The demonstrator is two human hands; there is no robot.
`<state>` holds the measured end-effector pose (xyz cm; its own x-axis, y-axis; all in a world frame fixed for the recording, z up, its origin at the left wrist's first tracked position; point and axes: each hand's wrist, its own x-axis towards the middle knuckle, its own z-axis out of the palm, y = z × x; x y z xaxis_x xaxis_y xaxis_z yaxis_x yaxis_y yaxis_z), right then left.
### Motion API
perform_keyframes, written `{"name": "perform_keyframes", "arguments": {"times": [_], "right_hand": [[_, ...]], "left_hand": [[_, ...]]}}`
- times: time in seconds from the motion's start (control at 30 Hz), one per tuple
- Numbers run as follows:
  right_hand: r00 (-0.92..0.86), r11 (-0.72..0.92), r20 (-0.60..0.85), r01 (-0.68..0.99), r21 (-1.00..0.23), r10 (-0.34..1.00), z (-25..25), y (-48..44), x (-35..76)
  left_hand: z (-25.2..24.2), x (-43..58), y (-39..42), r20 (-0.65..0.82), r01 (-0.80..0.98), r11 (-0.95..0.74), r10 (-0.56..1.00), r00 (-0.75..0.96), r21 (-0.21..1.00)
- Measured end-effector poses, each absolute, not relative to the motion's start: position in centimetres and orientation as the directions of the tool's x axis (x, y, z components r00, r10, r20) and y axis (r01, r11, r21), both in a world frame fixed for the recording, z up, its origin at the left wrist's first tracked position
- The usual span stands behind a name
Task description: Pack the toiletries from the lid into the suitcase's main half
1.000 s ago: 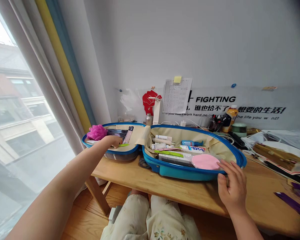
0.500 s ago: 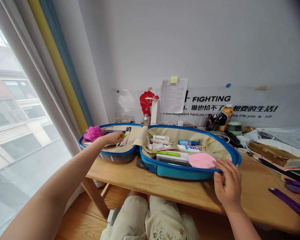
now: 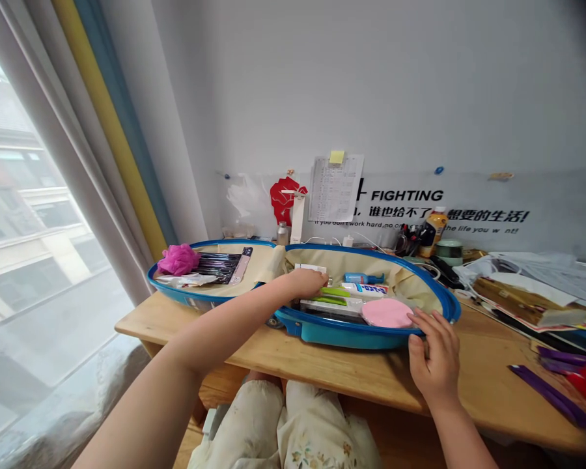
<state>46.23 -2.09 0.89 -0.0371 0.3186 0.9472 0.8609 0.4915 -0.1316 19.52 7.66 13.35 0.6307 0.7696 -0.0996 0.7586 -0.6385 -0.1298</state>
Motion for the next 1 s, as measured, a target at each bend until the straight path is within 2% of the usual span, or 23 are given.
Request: {"name": "perform_keyframes", "arguments": {"times": [0.23,0.33,0.43,0.53,0.67,0.83,0.93,1.0], "right_hand": [[-0.054,0.482,0.941,0.868,-0.122,0.334,0.8,-2.0,46.3],[-0.056,0.479,0.948,0.871,-0.107,0.314,0.8,-2.0,46.2],[-0.050,0.485,0.949,0.867,-0.113,0.311,0.8,-1.9,46.2],[-0.041,0.485,0.944,0.865,-0.131,0.328,0.8,-1.9,46.4],[-0.042,0.473,0.945,0.872,-0.123,0.324,0.8,-1.8,46.4],[-0.073,0.478,0.957,0.875,-0.073,0.279,1.0,-1.7,46.2],[-0.080,0.469,0.956,0.881,-0.064,0.281,1.0,-1.7,46.3],[-0.078,0.463,0.953,0.884,-0.070,0.292,0.9,-1.7,46.3]], "left_hand": [[11.8,19.9,8.5,-0.075,0.757,-0.630,0.775,0.628,-0.173],[12.9,18.5,7.8,0.004,0.751,-0.644,0.759,0.652,-0.142],[14.0,15.3,7.4,0.146,0.789,-0.603,0.776,0.614,-0.117],[14.6,10.2,7.7,0.258,0.899,-0.430,0.862,0.437,-0.085],[14.8,2.2,8.4,0.261,0.993,-0.095,0.959,0.109,-0.068],[14.9,-6.3,7.9,0.299,0.937,0.348,0.894,-0.333,0.001],[14.3,-9.7,7.5,0.298,0.871,0.489,0.826,-0.478,0.040],[13.7,-11.3,7.4,0.244,0.875,0.482,0.844,-0.477,0.044]]}}
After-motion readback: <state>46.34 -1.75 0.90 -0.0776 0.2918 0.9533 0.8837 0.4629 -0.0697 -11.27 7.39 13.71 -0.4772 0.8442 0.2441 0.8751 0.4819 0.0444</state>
